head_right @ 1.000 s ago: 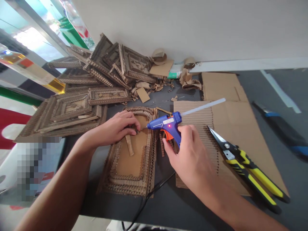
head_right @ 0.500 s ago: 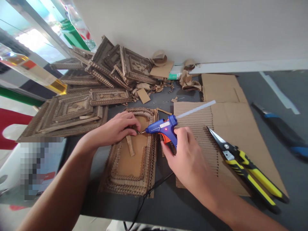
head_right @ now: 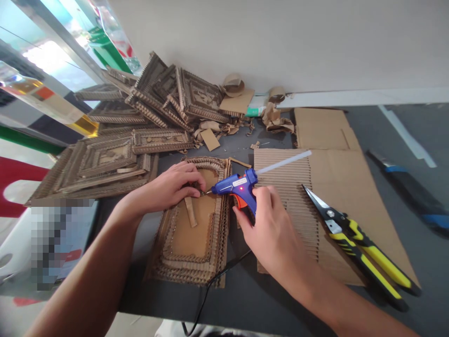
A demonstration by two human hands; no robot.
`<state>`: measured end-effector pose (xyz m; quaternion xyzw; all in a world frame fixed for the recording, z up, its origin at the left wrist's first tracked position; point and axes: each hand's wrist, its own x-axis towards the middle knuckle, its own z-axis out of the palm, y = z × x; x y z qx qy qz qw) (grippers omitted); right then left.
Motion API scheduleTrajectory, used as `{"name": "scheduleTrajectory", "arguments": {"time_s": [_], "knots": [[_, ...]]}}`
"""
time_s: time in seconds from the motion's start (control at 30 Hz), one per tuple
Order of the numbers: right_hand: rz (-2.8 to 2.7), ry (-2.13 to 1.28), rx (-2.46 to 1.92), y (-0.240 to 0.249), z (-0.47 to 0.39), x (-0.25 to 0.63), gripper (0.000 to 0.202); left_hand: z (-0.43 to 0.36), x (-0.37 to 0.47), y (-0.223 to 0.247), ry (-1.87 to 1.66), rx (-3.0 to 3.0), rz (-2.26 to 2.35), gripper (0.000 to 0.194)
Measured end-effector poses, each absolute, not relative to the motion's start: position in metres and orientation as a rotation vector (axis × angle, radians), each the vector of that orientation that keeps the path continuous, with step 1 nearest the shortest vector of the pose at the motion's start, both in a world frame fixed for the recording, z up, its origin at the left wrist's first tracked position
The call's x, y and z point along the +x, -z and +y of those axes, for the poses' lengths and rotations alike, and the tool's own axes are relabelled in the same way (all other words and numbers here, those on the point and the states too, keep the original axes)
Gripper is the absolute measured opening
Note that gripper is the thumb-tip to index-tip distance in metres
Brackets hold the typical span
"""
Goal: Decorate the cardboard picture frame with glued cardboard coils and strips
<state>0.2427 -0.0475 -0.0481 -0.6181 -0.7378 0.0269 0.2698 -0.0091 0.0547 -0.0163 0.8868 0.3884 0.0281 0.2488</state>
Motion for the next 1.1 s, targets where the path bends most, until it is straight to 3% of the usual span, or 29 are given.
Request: {"name": "scheduleTrajectory", "arguments": {"time_s": [1.1], "knots": [[-2.049, 0.108, -1.491, 0.0487, -0.0500, 0.2415, 0.020, 0.0532, -0.0099, 0.0156, -0.136, 2.402, 1.066, 0.007]]}}
